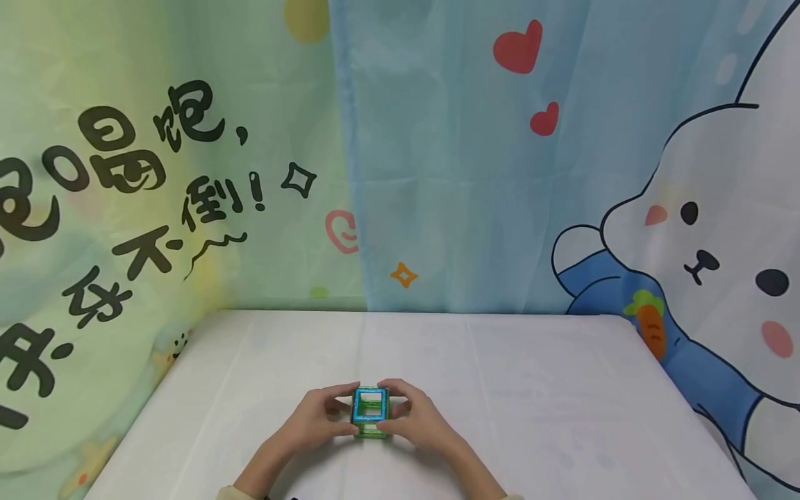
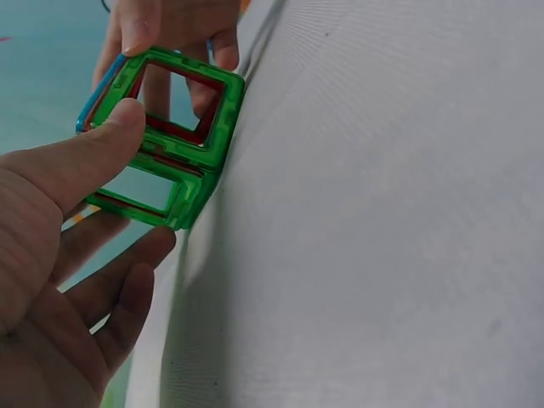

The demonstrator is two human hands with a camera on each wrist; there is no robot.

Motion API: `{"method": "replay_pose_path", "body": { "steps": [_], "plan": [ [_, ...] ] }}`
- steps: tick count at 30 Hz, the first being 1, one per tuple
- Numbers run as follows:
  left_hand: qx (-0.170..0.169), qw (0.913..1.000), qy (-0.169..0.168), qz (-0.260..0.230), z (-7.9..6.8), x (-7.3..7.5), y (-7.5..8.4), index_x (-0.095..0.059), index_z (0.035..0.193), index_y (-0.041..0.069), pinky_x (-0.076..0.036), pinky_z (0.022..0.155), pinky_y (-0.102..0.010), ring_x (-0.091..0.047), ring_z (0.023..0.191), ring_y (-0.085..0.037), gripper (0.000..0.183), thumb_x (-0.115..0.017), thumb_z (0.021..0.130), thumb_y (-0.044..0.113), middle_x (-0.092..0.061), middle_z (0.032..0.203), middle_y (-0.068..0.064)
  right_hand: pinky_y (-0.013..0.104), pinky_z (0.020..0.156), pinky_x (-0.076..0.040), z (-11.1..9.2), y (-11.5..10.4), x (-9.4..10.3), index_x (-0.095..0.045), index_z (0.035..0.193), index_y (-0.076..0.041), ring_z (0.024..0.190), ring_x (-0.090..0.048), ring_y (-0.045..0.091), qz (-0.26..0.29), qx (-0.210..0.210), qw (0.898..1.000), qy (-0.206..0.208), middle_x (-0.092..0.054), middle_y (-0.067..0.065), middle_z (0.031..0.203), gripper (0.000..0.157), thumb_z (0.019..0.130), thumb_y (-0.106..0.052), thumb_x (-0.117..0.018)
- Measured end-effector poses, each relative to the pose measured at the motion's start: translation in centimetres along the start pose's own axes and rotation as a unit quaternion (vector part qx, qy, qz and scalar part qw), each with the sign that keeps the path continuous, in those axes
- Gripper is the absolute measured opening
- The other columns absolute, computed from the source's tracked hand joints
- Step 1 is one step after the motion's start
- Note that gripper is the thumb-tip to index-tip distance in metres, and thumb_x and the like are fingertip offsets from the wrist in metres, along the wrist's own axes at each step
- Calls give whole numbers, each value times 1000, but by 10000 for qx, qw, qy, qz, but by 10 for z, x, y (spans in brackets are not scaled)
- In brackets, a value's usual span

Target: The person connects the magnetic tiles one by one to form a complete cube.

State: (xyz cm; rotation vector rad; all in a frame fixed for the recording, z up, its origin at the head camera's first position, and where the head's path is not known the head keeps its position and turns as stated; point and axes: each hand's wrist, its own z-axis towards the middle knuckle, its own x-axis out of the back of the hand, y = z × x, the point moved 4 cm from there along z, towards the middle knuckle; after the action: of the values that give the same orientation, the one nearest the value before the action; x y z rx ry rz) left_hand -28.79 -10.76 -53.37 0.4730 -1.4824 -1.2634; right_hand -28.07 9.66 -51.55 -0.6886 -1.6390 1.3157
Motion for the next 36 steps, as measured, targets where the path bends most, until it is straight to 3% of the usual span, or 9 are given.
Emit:
{"method": "replay_pose_path", "body": {
  "steps": [8, 12, 17, 24, 31, 36],
  "plan": [
    [69, 10000, -18, 8, 1, -2, -1, -55, 136, 5, -51, 79, -26, -67, 92, -11, 70, -86, 74, 16, -60, 130, -9, 36, 74, -49, 0, 1, 0, -48, 138, -3, 93, -57, 25, 171, -81, 9998, 93, -52, 20, 131, 65, 81, -11, -79],
    [8, 9999, -61, 118, -1, -3, -1, -50, 140, 7, -50, 84, -29, -66, 97, -14, 78, -87, 73, 20, -58, 132, -8, 36, 75, -50, -2, 3, 2, -42, 143, -4, 97, -57, 26, 166, -114, 9998, 46, -48, 23, 136, 74, 80, -12, -80],
    [-176, 9991, -62, 392, -3, 2, 0, -44, 146, 11, -48, 90, -36, -61, 108, -19, 86, -87, 73, 26, -56, 134, -7, 34, 77, -50, -5, 0, 11, -42, 145, -8, 106, -55, 32, -293, -31, 9993, 229, -47, 24, 138, 79, 78, -15, -83],
    [-578, 9959, -144, 682, 0, 3, 2, -50, 142, 11, -49, 86, -37, -60, 108, -16, 74, -83, 78, 30, -56, 134, 0, 30, 74, -52, -6, -6, 6, -47, 141, -5, 112, -56, 37, -1015, 569, 9932, 99, -49, 17, 140, 67, 83, -16, -78],
    [-554, 9953, -68, 791, 0, 0, 1, -53, 140, 11, -49, 84, -34, -61, 104, -14, 72, -84, 77, 28, -59, 130, 1, 31, 76, -52, -7, -5, 2, -43, 143, -3, 112, -57, 37, -1010, 375, 9941, 94, -47, 22, 140, 75, 80, -14, -81],
    [-485, 9943, 84, 947, -2, 12, 4, -47, 143, 10, -47, 90, -42, -56, 116, -23, 75, -81, 81, 32, -54, 136, -6, 41, 84, -51, -7, -10, 17, -40, 145, -4, 118, -53, 39, -1305, 279, 9910, 109, -45, 22, 142, 77, 81, -17, -80]
  ]
}}
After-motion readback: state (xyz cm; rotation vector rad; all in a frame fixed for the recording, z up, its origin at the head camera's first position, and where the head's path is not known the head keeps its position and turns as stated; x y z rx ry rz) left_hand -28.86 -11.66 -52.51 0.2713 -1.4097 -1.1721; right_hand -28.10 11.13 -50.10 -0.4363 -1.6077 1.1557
